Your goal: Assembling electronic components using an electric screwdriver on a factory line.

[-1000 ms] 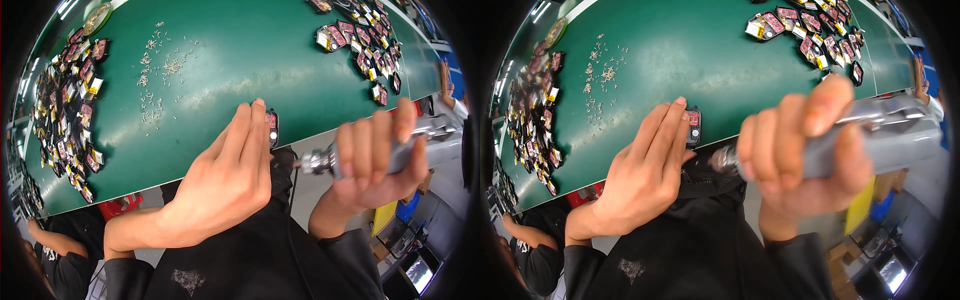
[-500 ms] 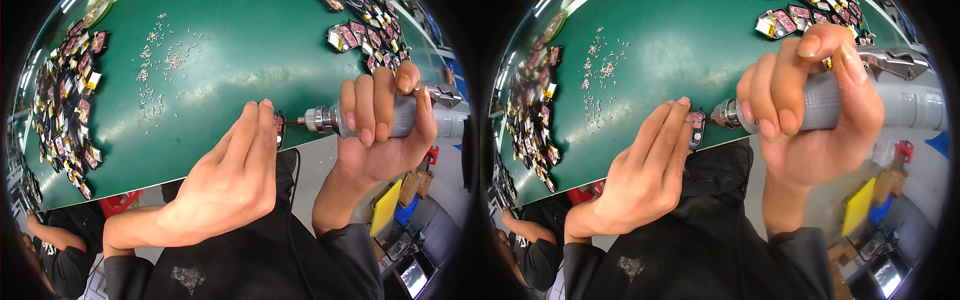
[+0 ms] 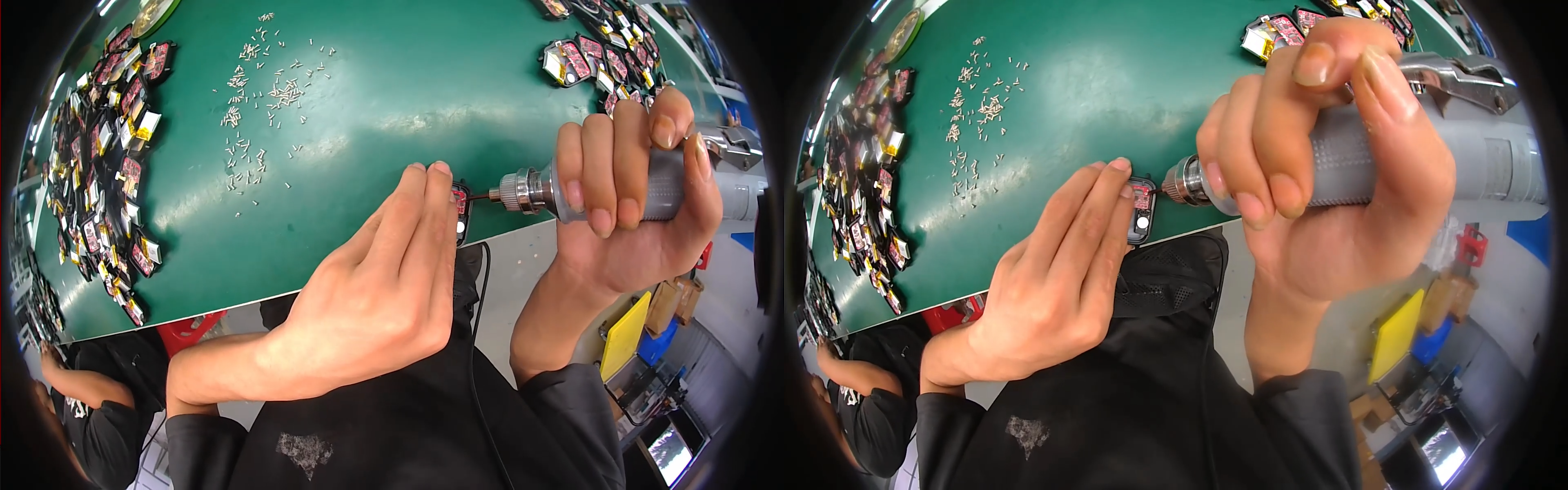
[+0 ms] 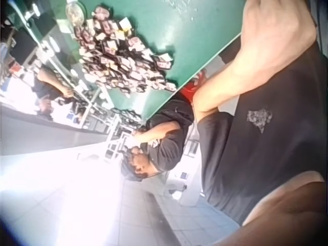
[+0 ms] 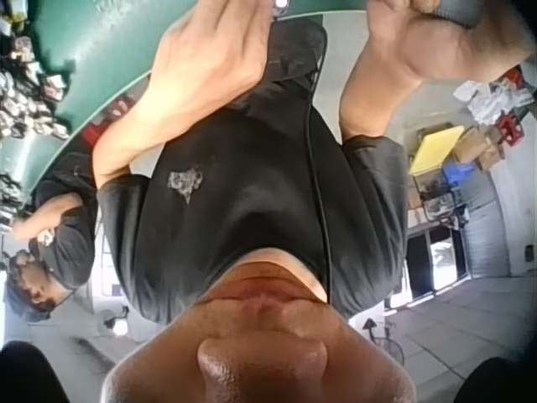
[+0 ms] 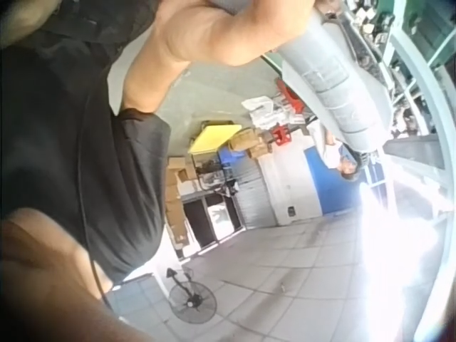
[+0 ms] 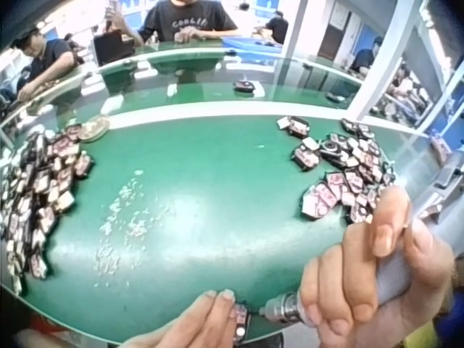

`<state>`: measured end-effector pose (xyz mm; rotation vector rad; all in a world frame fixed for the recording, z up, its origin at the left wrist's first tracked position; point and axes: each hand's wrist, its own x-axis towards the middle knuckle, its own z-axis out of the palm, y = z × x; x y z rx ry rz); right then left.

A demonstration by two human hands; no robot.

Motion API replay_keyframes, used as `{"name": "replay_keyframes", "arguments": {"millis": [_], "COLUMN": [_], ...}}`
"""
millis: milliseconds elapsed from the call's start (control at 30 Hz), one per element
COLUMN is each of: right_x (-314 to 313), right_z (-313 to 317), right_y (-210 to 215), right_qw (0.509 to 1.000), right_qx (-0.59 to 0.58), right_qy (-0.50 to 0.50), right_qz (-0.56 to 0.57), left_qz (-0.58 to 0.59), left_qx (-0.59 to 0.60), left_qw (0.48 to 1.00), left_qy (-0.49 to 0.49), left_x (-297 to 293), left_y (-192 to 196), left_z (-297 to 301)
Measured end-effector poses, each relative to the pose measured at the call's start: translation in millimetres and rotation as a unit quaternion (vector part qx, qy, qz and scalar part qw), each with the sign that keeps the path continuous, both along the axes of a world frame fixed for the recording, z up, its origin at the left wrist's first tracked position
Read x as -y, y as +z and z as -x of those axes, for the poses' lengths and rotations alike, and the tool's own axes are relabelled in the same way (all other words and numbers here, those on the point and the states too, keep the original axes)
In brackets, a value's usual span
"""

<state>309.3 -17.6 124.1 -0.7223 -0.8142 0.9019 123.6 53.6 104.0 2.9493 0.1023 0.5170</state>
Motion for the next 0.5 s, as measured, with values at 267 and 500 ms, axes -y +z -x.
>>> {"name": "replay_keyframes", "arguments": {"millis": [267, 500], "right_x": [-7, -9], "right_z": [7, 16], "right_y": [-6, 8], "right_qw": [0.996, 0.996], "right_qx": [0.005, 0.084], "right_qy": [0.066, 0.035], "right_qz": [-0.054, 0.001], "left_qz": [0.013, 0.023], "left_qx": [0.054, 0.079], "left_qw": [0.998, 0.996], "left_qy": [-0.022, -0.044], "left_x": [-5, -17], "left_y": [-14, -13], "left_z": [-1, -1]}}
